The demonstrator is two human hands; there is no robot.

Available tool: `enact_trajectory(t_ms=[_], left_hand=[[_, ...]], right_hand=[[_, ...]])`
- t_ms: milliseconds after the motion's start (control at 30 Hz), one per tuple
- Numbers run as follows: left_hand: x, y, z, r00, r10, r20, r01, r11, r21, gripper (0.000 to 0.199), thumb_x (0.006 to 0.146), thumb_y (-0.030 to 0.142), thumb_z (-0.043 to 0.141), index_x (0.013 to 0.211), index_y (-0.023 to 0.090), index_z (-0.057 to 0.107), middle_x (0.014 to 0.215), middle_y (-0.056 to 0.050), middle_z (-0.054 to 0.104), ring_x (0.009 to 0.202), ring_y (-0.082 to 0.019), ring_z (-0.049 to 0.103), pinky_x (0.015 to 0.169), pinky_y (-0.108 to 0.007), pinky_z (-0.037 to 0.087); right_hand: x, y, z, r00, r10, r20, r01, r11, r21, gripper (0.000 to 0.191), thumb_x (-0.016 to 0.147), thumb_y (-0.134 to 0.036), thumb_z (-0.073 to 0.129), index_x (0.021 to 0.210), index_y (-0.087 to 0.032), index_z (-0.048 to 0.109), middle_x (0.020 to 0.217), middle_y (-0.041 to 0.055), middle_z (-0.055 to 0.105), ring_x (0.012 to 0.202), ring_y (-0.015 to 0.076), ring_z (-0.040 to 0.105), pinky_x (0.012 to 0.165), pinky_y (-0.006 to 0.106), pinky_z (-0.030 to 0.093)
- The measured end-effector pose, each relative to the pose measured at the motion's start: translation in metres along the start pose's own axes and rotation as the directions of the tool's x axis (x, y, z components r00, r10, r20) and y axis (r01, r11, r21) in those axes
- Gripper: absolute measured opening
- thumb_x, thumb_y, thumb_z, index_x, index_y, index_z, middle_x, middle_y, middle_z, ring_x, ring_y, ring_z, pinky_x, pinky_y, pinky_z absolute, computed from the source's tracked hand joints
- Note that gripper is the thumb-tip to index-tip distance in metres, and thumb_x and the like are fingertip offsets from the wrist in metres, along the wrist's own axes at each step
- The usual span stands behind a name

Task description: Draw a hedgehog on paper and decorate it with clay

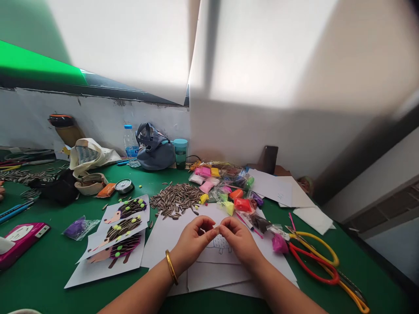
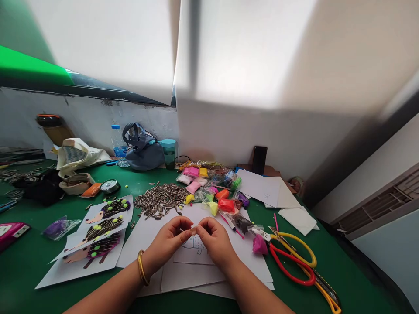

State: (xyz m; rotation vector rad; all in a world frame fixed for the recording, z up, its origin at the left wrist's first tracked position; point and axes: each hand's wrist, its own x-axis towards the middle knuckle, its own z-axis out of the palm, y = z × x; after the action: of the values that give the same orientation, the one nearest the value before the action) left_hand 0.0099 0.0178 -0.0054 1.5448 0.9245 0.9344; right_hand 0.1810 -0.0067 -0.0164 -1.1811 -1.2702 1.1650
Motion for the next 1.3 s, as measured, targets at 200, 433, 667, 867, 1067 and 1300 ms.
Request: enact_trajectory(t_ms=[200,433,667,867,1067,1300], left_hand=[[0.002,0.0,0.0,0.999,-0.002,-0.037,0.004,0.999,0.054,0.025,0.079,0.041,0.068,0.08,0.016,0.066,0.078,-0.003,0.064,0.074,-0.016,0.057,0.068,-0.027,0.046],[0.004,0.0,-0.006,1.0,-0.007,0.024,0.007,0.999,0.039,0.024,0.081,0.04,0.065,0.084,0.016,0.067,0.079,-0.003,0.067,0.075,-0.017,0.06,0.068,-0.027,0.048],[0.016,-0.001,-0.038,0.993,0.05,0.106,-0.103,0.804,0.586,0.015,0.082,0.026,0.061,0.093,0.021,0.069,0.092,-0.004,0.068,0.087,-0.02,0.062,0.079,-0.031,0.046],[0.013,0.002,-0.034,0.948,-0.065,0.311,-0.212,0.599,0.772,0.034,0.067,0.03,0.079,0.099,0.026,0.07,0.1,-0.003,0.066,0.099,-0.024,0.059,0.083,-0.033,0.041],[0.01,-0.001,-0.029,0.949,-0.084,0.304,-0.205,0.568,0.798,0.033,0.069,0.035,0.079,0.1,0.029,0.07,0.102,-0.002,0.065,0.103,-0.024,0.057,0.086,-0.034,0.039],[0.009,-0.003,-0.029,0.957,-0.052,0.285,-0.2,0.594,0.779,0.033,0.068,0.03,0.079,0.099,0.027,0.07,0.1,-0.003,0.066,0.101,-0.025,0.059,0.085,-0.035,0.041]], right_hand=[[0.0,0.002,0.001,0.997,0.004,0.074,-0.006,1.0,0.024,0.032,0.079,-0.049,0.069,0.082,-0.018,0.062,0.072,-0.0007,0.056,0.067,0.014,0.048,0.061,0.026,0.037],[0.002,0.004,0.0,1.0,-0.001,0.02,0.0,0.999,0.035,0.029,0.079,-0.047,0.069,0.082,-0.018,0.061,0.074,-0.0004,0.06,0.069,0.0147,0.052,0.064,0.026,0.039],[-0.001,-0.006,0.0,0.997,-0.046,0.059,0.061,0.952,-0.298,0.009,0.084,-0.027,0.06,0.078,-0.02,0.062,0.08,0.0018,0.065,0.077,0.0174,0.057,0.07,0.028,0.041],[-0.003,-0.004,0.001,0.984,-0.084,0.16,0.161,0.81,-0.563,0.008,0.079,-0.014,0.06,0.073,-0.019,0.064,0.082,0.0011,0.063,0.082,0.0164,0.057,0.074,0.027,0.041],[-0.002,0.002,0.001,0.984,-0.105,0.145,0.178,0.68,-0.711,0.009,0.083,-0.018,0.061,0.077,-0.02,0.067,0.087,0.003,0.063,0.09,0.019,0.056,0.08,0.03,0.041],[0.0,0.008,0.001,0.982,-0.115,0.147,0.187,0.592,-0.784,0.009,0.084,-0.018,0.062,0.087,-0.023,0.069,0.089,0.0043,0.064,0.091,0.0211,0.057,0.079,0.031,0.042]])
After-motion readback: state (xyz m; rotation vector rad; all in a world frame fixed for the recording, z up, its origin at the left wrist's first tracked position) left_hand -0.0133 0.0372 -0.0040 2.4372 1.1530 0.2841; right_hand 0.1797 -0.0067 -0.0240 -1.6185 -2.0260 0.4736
